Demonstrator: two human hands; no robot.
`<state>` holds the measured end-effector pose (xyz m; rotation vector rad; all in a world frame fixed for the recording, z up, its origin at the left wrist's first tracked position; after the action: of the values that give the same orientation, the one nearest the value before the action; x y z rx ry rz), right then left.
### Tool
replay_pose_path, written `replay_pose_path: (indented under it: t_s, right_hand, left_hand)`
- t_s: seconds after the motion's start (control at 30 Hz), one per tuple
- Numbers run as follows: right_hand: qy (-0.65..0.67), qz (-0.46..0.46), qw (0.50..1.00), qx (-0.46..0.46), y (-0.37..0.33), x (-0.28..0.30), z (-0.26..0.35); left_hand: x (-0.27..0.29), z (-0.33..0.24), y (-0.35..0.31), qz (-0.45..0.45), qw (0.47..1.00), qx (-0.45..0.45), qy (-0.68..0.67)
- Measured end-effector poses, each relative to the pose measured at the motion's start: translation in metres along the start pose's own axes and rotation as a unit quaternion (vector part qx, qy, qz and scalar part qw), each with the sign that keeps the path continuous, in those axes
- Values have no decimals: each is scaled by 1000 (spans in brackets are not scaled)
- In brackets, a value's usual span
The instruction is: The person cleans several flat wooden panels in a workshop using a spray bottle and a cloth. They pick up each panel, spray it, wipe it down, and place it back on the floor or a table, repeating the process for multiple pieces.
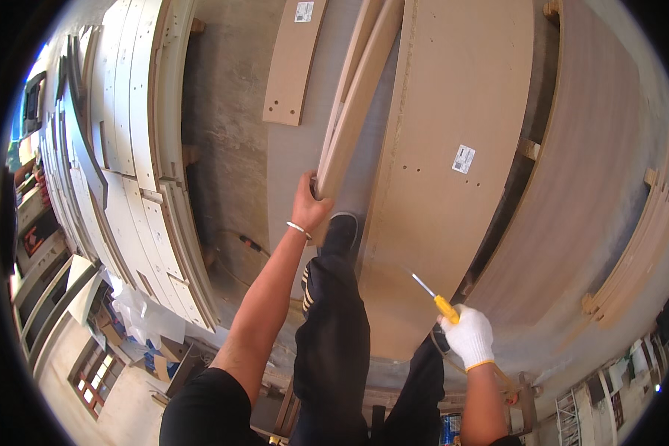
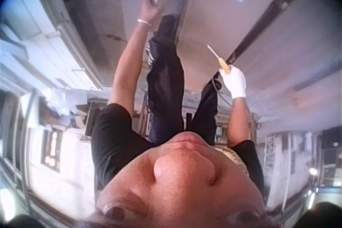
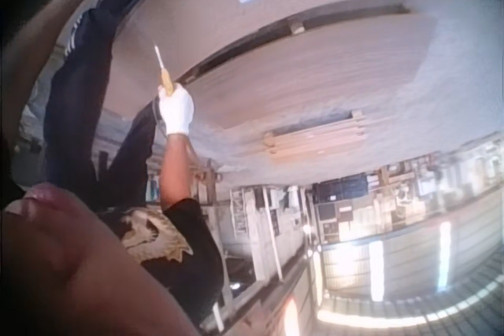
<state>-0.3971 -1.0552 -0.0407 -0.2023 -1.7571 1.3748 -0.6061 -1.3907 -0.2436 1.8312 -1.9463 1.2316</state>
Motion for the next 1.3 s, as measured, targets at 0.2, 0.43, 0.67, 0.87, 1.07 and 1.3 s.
replay_pose_path:
  t_s: [0.2,0.43,0.67,0.87,1.07,1.3]
  right_hand:
    - [-59,35,998,1,-1,-25,14]
    - [-65,18,998,15,5,-32,25]
    - [-67,-10,998,13,12,-22,25]
    - [-61,-20,998,16,20,-16,47]
    - [-51,-6,999,19,25,-18,69]
    - [-77,2,997,24,29,-21,66]
  left_hand:
    - [-21,-12,7,-67,983,-70,157]
    - [-33,-15,30,-93,989,3,115]
    - [24,-28,105,-122,991,54,-29]
    - [52,-64,238,-118,989,-88,8]
    - [40,-48,227,-134,982,-19,128]
    - [40,-35,180,-208,950,-46,227]
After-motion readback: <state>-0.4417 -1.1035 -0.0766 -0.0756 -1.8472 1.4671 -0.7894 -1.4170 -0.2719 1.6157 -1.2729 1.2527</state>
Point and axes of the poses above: each hand's wrist, its own y-axis towards the middle knuckle, its own x-axis out of the back of the hand, z = x × y, the point moved 6 cm from there along y, towards the middle knuckle, and after that the axes turned 12 degrees about -z, right-handed, at the moved point
